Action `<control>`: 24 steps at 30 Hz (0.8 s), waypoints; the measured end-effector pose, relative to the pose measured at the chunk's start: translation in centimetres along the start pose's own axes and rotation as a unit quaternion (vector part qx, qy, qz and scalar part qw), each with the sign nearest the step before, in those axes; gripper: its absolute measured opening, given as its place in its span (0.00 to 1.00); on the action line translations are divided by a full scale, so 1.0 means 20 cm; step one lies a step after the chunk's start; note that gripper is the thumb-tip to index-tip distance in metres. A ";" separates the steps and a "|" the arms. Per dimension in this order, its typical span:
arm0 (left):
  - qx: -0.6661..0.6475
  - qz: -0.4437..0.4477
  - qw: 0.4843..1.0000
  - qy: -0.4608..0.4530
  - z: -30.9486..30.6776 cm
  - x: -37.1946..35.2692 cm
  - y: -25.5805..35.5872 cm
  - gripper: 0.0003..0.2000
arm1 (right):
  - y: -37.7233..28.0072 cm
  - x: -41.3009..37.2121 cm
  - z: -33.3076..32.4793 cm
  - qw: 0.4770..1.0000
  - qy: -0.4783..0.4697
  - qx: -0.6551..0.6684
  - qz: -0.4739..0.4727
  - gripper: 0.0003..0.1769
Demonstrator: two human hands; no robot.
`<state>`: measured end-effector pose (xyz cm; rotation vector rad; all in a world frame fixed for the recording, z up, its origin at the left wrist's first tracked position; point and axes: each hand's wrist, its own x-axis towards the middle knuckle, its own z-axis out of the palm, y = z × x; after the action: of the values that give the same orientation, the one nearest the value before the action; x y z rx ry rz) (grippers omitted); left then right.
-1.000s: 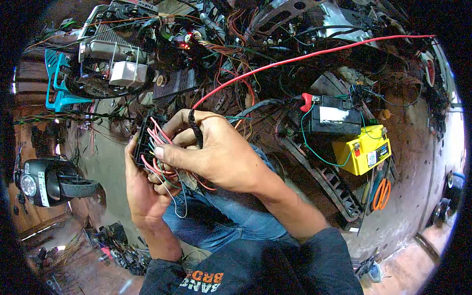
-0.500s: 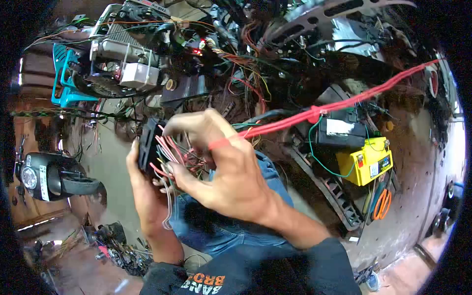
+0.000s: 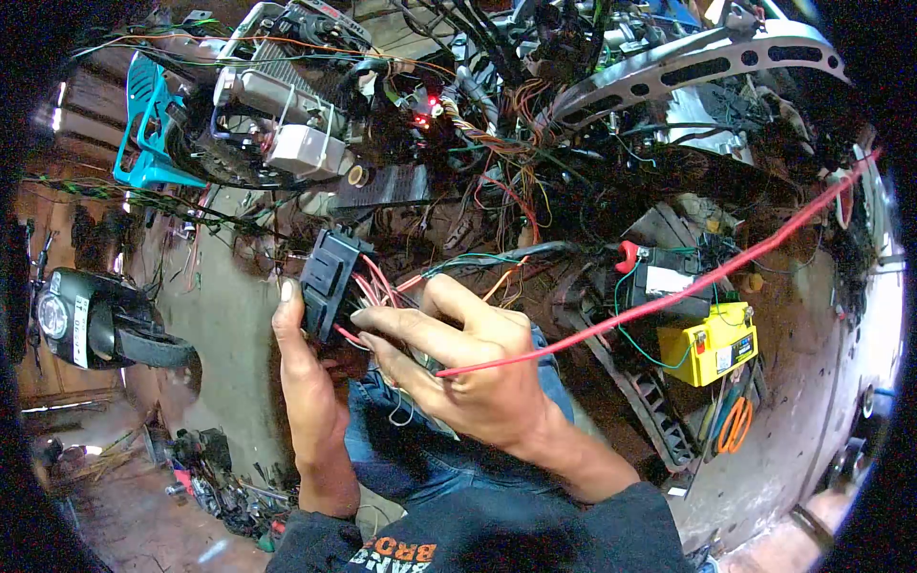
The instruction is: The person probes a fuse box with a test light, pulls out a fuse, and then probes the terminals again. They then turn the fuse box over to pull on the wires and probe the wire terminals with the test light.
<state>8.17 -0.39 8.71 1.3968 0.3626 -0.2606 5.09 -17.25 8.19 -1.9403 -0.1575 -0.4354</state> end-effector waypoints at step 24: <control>0.333 0.439 0.802 -0.230 0.07 -0.01 -0.12 0.40 | 0.18 -0.31 -0.07 0.991 0.116 0.060 0.031 0.13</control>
<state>7.27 -2.09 6.77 1.9669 -0.8750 0.0720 0.23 -19.51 3.28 -1.7571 0.0273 -0.5921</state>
